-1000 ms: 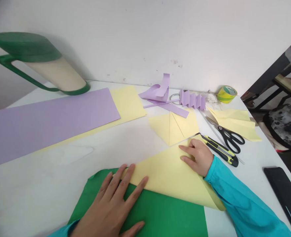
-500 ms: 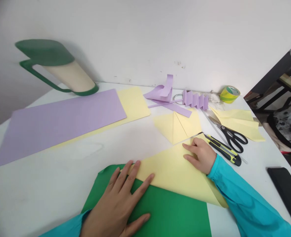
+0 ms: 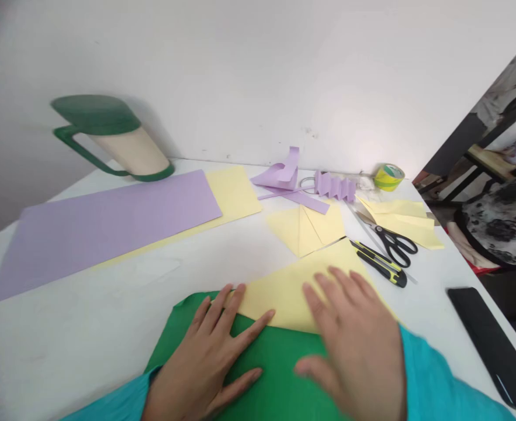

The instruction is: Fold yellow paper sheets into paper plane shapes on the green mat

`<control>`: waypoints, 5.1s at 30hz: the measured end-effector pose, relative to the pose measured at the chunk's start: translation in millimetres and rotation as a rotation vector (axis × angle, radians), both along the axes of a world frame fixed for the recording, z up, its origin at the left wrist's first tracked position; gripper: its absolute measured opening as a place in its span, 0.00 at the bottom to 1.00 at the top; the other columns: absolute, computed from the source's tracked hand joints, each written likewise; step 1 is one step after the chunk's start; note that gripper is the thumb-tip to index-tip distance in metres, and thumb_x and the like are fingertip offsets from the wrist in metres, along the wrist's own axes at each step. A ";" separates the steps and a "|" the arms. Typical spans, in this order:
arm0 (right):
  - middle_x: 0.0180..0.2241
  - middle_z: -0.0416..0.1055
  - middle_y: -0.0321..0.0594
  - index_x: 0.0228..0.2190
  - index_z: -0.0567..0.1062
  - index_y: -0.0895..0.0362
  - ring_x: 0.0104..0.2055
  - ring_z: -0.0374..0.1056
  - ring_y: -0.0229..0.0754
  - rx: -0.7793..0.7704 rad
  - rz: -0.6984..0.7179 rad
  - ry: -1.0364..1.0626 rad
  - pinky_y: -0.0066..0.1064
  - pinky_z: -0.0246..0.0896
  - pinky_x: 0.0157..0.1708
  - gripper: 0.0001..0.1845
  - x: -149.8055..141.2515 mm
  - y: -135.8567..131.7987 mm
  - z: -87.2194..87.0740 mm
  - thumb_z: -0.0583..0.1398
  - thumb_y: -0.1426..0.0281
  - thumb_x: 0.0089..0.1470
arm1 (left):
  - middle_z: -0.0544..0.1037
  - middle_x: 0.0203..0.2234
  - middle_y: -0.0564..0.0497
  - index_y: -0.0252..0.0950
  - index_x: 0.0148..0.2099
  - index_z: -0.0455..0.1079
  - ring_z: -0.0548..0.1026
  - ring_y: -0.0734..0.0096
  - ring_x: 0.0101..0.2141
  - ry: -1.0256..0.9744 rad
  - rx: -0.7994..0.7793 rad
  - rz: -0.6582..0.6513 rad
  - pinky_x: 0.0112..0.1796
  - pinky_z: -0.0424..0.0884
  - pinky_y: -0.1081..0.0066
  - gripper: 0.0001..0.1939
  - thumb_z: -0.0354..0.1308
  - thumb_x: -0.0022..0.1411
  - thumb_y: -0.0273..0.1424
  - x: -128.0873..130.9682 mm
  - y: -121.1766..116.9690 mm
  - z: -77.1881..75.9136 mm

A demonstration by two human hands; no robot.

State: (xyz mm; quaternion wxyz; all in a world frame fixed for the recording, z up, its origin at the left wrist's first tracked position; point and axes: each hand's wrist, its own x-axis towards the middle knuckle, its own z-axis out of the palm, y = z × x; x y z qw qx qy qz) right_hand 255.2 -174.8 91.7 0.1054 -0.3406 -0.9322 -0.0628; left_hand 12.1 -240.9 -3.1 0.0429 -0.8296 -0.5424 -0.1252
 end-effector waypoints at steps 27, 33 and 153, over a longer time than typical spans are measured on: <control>0.55 0.64 0.63 0.55 0.64 0.73 0.57 0.59 0.60 -0.163 0.110 -0.132 0.47 0.58 0.53 0.50 -53.7 -24.2 -99.4 0.53 0.41 0.50 | 0.53 0.62 0.35 0.49 0.67 0.49 0.55 0.27 0.57 0.044 0.170 -0.064 0.47 0.57 0.42 0.43 0.51 0.53 0.59 -3.5 5.8 -7.1; 0.52 0.68 0.61 0.54 0.67 0.73 0.54 0.63 0.57 -0.153 0.133 -0.077 0.44 0.60 0.51 0.49 -49.7 -18.9 -89.3 0.55 0.41 0.49 | 0.54 0.63 0.38 0.53 0.66 0.52 0.53 0.28 0.59 0.044 0.107 -0.029 0.49 0.56 0.41 0.41 0.53 0.52 0.58 -3.8 4.5 -11.9; 0.41 0.77 0.49 0.33 0.80 0.69 0.41 0.71 0.47 0.170 0.123 0.091 0.39 0.64 0.40 0.36 -24.6 -22.1 -76.7 0.38 0.65 0.66 | 0.70 0.17 0.59 0.33 0.36 0.69 0.72 0.75 0.18 -1.658 -0.596 0.528 0.27 0.72 0.71 0.16 0.67 0.46 0.35 -33.1 32.8 30.8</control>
